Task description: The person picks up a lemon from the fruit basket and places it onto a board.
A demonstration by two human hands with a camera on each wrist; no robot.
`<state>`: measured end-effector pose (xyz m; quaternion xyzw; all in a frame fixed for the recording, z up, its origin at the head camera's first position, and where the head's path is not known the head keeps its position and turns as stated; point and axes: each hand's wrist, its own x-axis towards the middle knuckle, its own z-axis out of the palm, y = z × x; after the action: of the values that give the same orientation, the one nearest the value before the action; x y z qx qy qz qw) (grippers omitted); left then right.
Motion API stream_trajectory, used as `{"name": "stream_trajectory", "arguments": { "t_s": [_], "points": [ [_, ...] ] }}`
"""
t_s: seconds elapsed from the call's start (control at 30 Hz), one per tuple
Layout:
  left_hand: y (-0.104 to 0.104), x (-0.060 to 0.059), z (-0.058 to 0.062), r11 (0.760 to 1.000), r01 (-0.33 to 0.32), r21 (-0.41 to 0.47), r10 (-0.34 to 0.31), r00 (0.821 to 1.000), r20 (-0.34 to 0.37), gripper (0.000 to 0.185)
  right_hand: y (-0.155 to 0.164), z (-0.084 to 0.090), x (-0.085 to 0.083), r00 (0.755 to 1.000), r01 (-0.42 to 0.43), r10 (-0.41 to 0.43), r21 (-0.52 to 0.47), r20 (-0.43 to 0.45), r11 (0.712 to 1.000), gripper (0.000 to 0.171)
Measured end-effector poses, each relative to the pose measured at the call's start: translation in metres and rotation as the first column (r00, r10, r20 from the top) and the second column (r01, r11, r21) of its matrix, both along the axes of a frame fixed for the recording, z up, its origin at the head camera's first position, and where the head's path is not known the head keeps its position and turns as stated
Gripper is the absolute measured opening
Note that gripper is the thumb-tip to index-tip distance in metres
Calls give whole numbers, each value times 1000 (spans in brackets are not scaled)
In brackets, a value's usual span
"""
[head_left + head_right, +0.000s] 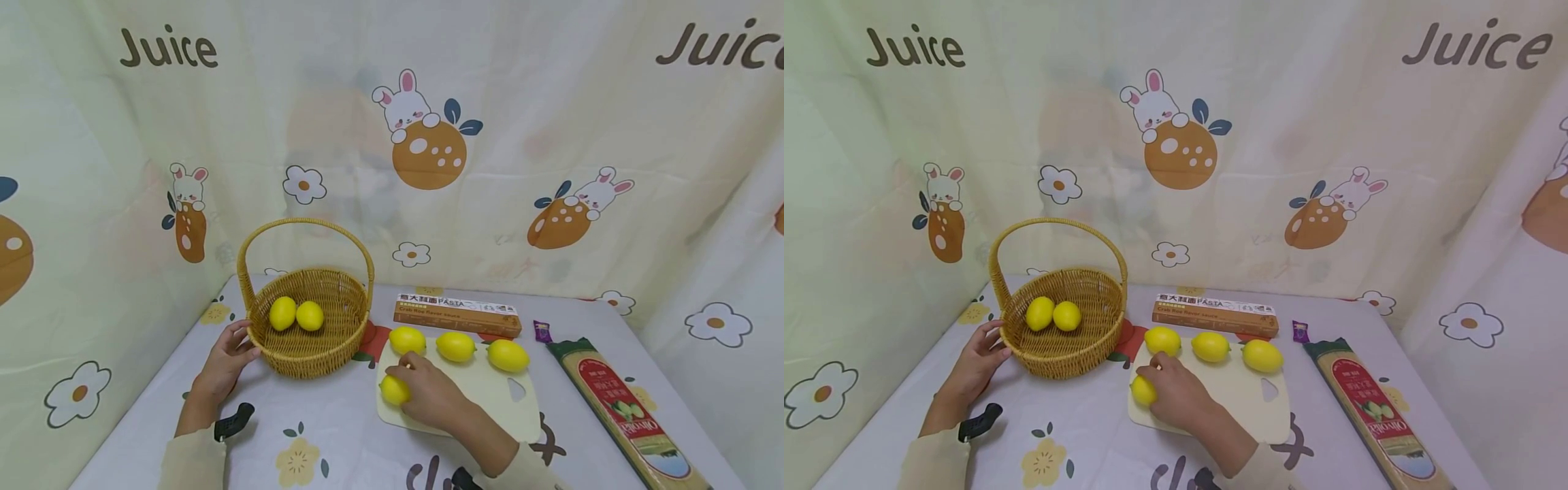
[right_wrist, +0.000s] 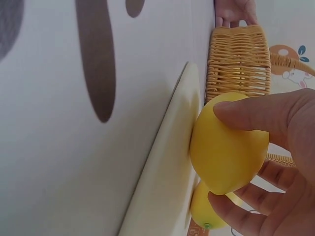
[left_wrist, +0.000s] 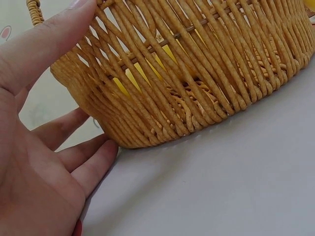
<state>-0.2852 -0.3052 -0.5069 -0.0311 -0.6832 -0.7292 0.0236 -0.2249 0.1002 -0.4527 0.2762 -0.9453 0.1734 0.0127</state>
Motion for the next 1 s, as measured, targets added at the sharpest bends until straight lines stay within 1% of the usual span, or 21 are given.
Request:
{"name": "stream_trajectory", "arguments": {
  "t_s": [0.3,0.63,0.87,1.0],
  "points": [
    [1,1,1,1000,3,5,-4,1000,7,63,0,0,1,1000,1,-1,-20,15,1000,55],
    [1,1,3,1000,3,-2,-3,1000,17,64,-1,3,-2,999,13,-13,-6,51,1000,58],
    [1,1,4,1000,0,-5,0,1000,17,65,0,7,-4,998,10,-9,-7,61,1000,58],
    [2,2,4,1000,0,-11,1,1000,27,66,-2,11,-5,999,-1,1,-3,46,1000,57]
  ]
}}
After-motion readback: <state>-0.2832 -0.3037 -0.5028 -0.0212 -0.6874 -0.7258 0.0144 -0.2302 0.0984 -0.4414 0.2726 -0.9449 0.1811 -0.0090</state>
